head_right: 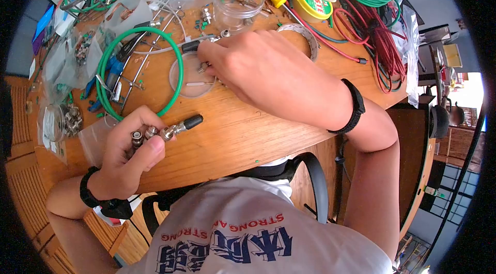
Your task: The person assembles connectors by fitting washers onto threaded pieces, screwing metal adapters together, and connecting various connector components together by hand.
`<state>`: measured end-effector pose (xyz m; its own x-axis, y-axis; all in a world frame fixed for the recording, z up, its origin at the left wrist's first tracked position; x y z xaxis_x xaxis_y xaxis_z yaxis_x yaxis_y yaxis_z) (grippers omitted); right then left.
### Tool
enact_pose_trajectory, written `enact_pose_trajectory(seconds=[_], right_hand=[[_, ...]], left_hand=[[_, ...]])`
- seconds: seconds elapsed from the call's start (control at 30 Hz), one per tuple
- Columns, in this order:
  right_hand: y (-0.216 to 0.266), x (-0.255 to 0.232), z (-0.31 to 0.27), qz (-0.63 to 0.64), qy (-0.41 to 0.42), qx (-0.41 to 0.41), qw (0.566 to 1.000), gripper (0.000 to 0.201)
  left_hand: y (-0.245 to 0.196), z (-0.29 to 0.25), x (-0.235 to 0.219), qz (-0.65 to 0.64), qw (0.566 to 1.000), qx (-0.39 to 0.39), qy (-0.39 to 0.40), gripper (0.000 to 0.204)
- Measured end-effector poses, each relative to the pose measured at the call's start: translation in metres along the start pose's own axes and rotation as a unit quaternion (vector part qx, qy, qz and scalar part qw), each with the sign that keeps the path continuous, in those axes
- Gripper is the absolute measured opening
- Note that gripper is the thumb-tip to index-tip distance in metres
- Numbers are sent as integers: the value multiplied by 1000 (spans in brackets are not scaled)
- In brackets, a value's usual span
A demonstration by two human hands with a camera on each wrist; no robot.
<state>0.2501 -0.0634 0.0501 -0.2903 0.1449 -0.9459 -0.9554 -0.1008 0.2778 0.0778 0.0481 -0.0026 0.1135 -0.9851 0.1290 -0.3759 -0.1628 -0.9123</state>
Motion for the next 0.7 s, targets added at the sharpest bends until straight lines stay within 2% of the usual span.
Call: enact_pose_trajectory(seconds=[0.7], right_hand=[[-1, -1, 3, 19, -11, -2, 1000, 13]], left_hand=[[1, -1, -1, -6, 1000, -2, 7, 9]])
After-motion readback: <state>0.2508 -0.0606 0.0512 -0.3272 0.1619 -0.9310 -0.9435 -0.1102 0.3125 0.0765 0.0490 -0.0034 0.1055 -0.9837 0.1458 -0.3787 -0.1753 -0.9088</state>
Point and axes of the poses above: each hand's wrist, its own z-axis towards the middle knuckle, its own x-axis out of the palm, y = z × x, the point moved 6 cm from there along z, towards the middle knuckle, and after that the axes turned 8 degrees about -x, right-handed, at the moved point
